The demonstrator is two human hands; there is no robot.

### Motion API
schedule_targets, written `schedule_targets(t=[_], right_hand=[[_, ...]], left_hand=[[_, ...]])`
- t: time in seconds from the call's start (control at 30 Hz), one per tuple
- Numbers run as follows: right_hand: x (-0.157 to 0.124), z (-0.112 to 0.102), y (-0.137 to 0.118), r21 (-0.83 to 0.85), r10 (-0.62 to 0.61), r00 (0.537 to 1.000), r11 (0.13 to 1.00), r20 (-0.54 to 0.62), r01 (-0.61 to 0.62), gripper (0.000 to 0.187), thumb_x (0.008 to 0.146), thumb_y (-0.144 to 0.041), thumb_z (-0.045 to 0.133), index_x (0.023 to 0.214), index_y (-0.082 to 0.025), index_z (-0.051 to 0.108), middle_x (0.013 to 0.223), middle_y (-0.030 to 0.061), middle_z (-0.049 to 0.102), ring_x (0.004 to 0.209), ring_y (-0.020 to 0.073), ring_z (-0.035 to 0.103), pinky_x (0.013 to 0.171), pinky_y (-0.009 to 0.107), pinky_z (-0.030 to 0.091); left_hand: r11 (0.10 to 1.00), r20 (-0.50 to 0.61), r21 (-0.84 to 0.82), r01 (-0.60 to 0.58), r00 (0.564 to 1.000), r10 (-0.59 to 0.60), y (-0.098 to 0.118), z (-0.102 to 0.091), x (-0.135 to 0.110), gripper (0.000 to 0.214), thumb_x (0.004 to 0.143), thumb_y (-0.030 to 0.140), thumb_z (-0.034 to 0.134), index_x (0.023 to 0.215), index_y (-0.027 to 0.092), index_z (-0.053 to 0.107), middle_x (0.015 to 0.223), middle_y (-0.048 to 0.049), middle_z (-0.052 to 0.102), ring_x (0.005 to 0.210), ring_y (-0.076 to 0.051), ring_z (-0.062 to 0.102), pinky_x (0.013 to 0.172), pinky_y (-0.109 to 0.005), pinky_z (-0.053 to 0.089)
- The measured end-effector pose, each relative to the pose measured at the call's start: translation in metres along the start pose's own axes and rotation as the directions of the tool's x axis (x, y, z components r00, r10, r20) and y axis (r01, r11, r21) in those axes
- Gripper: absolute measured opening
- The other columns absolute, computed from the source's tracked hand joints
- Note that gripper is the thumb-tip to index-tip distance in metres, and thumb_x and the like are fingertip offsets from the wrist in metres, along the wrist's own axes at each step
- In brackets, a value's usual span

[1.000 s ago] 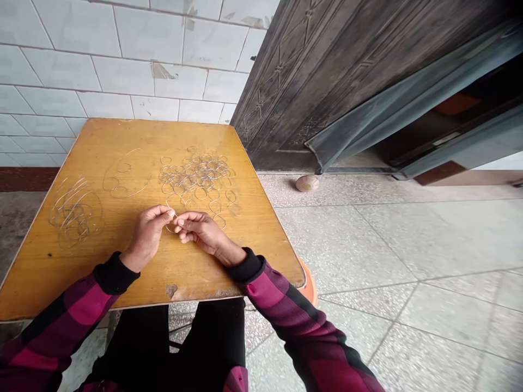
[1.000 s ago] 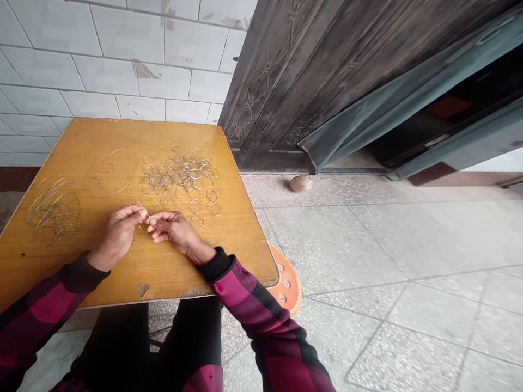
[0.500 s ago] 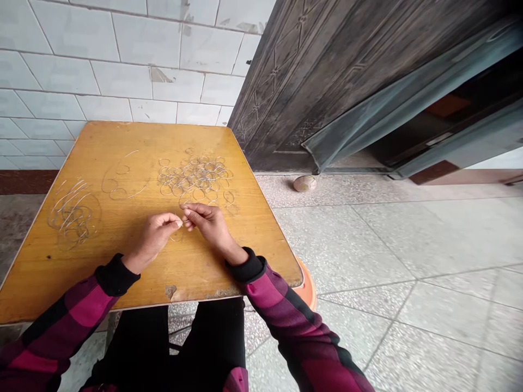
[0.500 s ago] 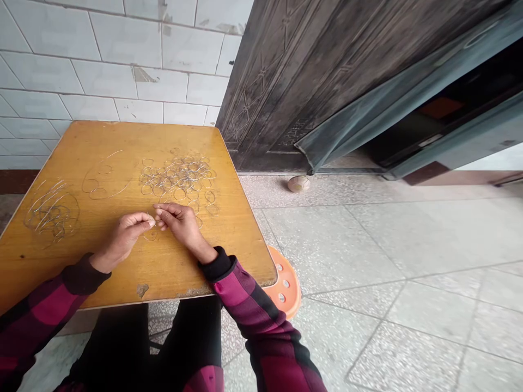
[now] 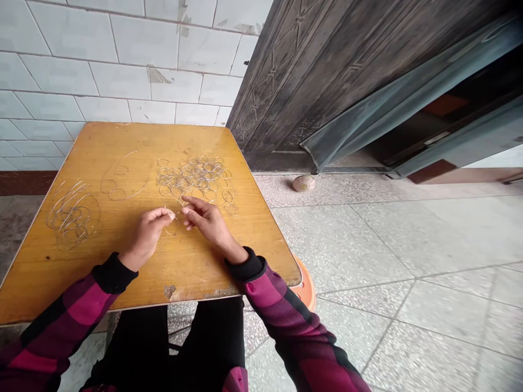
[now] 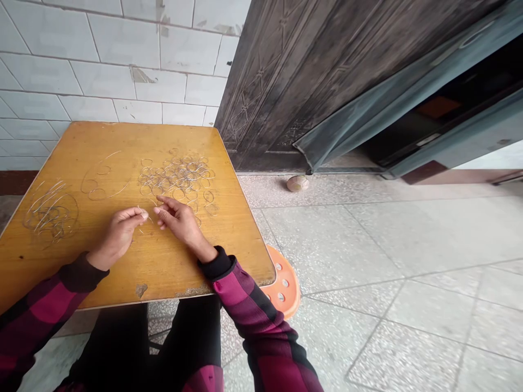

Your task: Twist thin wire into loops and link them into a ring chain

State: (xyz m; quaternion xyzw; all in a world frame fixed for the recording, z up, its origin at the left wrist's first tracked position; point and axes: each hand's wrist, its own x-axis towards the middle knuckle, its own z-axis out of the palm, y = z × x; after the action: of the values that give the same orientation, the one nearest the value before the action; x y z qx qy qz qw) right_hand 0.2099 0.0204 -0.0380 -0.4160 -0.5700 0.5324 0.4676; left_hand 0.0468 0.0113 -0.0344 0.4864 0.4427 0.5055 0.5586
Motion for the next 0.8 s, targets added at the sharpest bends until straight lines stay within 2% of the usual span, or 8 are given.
schedule_targets(t=[0.1,0.23,0.37,0.47,0.6,0.7,0.8], right_hand=[[-0.002,0.0,0.001,-0.01,0.067,0.994,0.998,0.088,-0.066,0.036,0.077,-0.04,0.071,0.102,-0.016,0.068,0.067,-0.0021,0.063,0.052,0.0074,0.058,0.05,0.021,0.049],[-0.005,0.007,0.005,0.035,0.15,0.976,0.987,0.157,-0.157,0.031,0.075,-0.044,0.072,0.083,-0.014,0.068,0.063,-0.0017,0.062,0.053,0.0074,0.058,0.049,0.019,0.05],[-0.007,0.014,0.007,0.174,0.167,0.973,0.965,0.157,-0.194,0.031,0.073,-0.04,0.075,0.09,-0.015,0.067,0.068,-0.0018,0.066,0.055,0.0072,0.061,0.054,0.021,0.053],[-0.008,0.017,0.007,0.245,0.178,0.963,0.943,0.203,-0.226,0.034,0.069,-0.034,0.079,0.096,-0.017,0.068,0.071,-0.0026,0.068,0.058,0.0073,0.064,0.058,0.021,0.055],[-0.008,0.019,0.011,0.314,0.218,0.935,0.899,0.281,-0.304,0.031,0.067,-0.033,0.081,0.092,-0.017,0.071,0.076,-0.0005,0.072,0.062,0.008,0.066,0.06,0.022,0.057],[-0.007,0.02,0.015,0.329,0.209,0.937,0.896,0.28,-0.298,0.028,0.066,-0.034,0.081,0.086,-0.017,0.073,0.073,0.0005,0.073,0.064,0.0101,0.068,0.062,0.023,0.057],[-0.008,0.021,0.016,0.322,0.2,0.944,0.904,0.264,-0.282,0.027,0.066,-0.036,0.081,0.081,-0.015,0.073,0.072,0.0012,0.073,0.064,0.0111,0.069,0.065,0.026,0.058]], left_hand=[[0.991,-0.06,-0.134,0.022,0.998,-0.03,0.002,-0.001,0.004,0.015,0.066,0.027,0.069,0.059,0.017,0.06,0.058,0.0023,0.051,0.06,-0.011,0.043,0.061,-0.026,0.033],[0.982,-0.067,-0.184,0.039,0.996,-0.052,0.002,0.0,0.004,0.017,0.064,0.028,0.071,0.058,0.016,0.059,0.058,0.002,0.051,0.059,-0.011,0.044,0.06,-0.025,0.033],[0.973,-0.082,-0.23,0.024,0.996,-0.044,-0.001,-0.001,0.006,0.015,0.063,0.024,0.071,0.058,0.015,0.06,0.059,0.001,0.054,0.06,-0.01,0.046,0.062,-0.025,0.035],[0.938,-0.108,-0.34,0.067,0.988,-0.11,-0.002,-0.004,0.009,0.015,0.061,0.021,0.072,0.057,0.015,0.059,0.059,0.0014,0.053,0.058,-0.009,0.046,0.059,-0.024,0.036],[0.889,-0.028,-0.422,0.178,0.978,-0.209,-0.001,-0.006,0.009,0.018,0.061,0.021,0.072,0.058,0.014,0.056,0.06,0.0018,0.051,0.056,-0.01,0.047,0.056,-0.025,0.038],[0.885,0.021,-0.408,0.222,0.972,-0.234,0.003,-0.005,0.006,0.022,0.063,0.023,0.072,0.056,0.015,0.053,0.058,0.0024,0.047,0.053,-0.01,0.045,0.053,-0.025,0.037],[0.888,0.025,-0.4,0.228,0.971,-0.238,0.006,-0.004,0.004,0.022,0.063,0.024,0.072,0.055,0.015,0.053,0.056,0.0024,0.047,0.053,-0.01,0.046,0.053,-0.025,0.037]])
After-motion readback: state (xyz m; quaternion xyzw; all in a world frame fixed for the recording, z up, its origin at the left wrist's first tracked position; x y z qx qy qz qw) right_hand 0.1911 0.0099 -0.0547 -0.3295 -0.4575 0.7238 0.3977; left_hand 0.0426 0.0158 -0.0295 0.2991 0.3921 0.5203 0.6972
